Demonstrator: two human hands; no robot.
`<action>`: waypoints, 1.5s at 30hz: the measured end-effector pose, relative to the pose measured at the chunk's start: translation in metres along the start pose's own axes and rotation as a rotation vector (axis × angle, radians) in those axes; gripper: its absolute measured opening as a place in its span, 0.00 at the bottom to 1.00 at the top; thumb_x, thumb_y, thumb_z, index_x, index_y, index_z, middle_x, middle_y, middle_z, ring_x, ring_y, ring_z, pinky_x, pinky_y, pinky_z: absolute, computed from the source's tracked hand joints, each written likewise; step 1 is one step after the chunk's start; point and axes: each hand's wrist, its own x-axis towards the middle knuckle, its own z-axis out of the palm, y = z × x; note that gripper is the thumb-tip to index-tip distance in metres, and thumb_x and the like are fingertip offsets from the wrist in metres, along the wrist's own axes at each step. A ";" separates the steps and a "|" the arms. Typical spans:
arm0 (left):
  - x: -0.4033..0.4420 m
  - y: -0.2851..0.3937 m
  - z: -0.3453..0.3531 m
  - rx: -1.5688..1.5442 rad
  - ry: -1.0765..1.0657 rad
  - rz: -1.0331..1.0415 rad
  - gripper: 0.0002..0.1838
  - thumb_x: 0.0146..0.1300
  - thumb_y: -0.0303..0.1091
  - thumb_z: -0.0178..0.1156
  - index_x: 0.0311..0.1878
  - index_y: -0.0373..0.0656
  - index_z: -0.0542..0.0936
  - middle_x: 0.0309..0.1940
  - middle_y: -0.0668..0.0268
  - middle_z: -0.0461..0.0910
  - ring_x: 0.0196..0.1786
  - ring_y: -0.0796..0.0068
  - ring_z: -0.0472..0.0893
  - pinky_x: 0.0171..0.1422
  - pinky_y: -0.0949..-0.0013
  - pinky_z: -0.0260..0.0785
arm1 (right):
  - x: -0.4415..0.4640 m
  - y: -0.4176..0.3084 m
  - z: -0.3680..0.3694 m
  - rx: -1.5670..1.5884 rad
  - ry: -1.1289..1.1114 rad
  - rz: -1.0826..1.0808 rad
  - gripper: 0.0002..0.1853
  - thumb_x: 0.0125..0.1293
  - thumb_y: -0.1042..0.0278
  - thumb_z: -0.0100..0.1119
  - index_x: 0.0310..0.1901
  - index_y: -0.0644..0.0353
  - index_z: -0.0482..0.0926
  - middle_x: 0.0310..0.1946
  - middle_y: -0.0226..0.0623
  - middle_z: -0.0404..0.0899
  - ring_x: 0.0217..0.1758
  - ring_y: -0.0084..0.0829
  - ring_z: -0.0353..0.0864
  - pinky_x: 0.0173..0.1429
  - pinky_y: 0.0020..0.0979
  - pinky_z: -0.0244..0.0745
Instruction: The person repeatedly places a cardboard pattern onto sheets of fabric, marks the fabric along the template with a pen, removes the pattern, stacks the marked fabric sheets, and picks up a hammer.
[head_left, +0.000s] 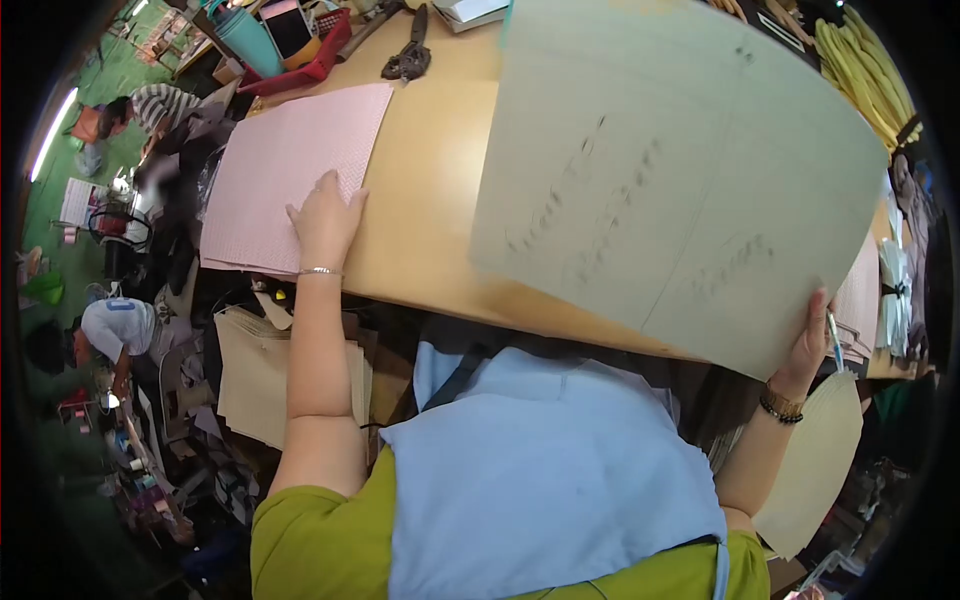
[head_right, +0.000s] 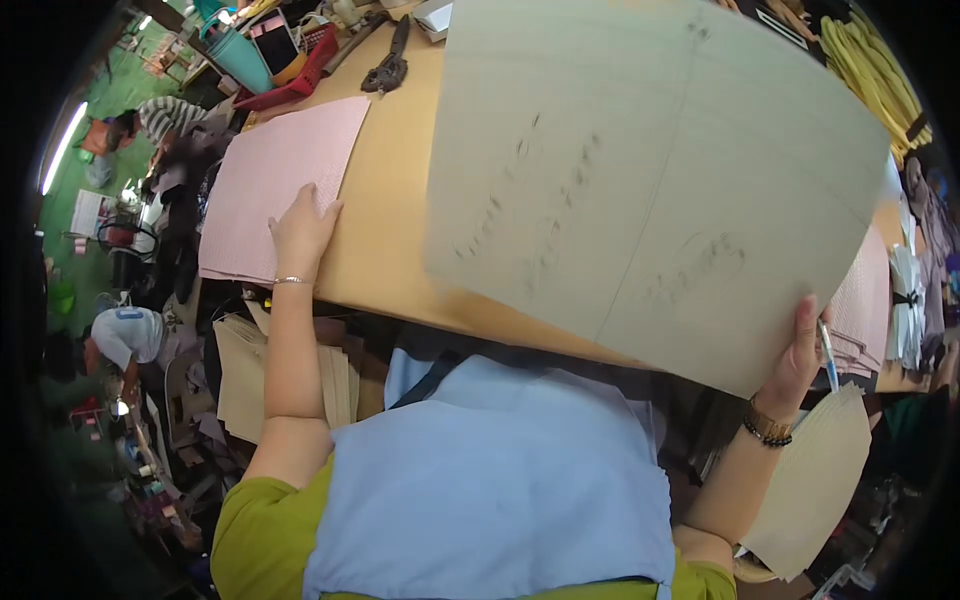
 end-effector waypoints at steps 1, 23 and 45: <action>-0.001 0.003 -0.006 0.024 -0.039 -0.001 0.30 0.64 0.55 0.56 0.60 0.41 0.73 0.53 0.50 0.79 0.55 0.53 0.80 0.68 0.35 0.56 | 0.004 0.000 -0.007 0.116 -0.035 -0.015 0.18 0.76 0.61 0.49 0.61 0.58 0.71 0.55 0.33 0.77 0.56 0.26 0.77 0.60 0.29 0.73; -0.024 0.139 0.017 -0.206 -0.124 0.565 0.49 0.54 0.74 0.56 0.74 0.57 0.61 0.77 0.55 0.49 0.79 0.46 0.45 0.73 0.29 0.36 | -0.001 -0.019 -0.084 -0.140 0.229 0.200 0.20 0.74 0.57 0.54 0.58 0.63 0.74 0.50 0.36 0.80 0.50 0.26 0.80 0.53 0.28 0.77; 0.020 0.127 0.035 -0.375 -0.097 0.478 0.43 0.57 0.67 0.58 0.72 0.55 0.64 0.76 0.52 0.50 0.79 0.45 0.44 0.73 0.27 0.33 | 0.026 0.074 0.050 -0.783 -0.014 0.040 0.30 0.64 0.74 0.65 0.66 0.72 0.65 0.56 0.48 0.77 0.57 0.31 0.76 0.62 0.29 0.70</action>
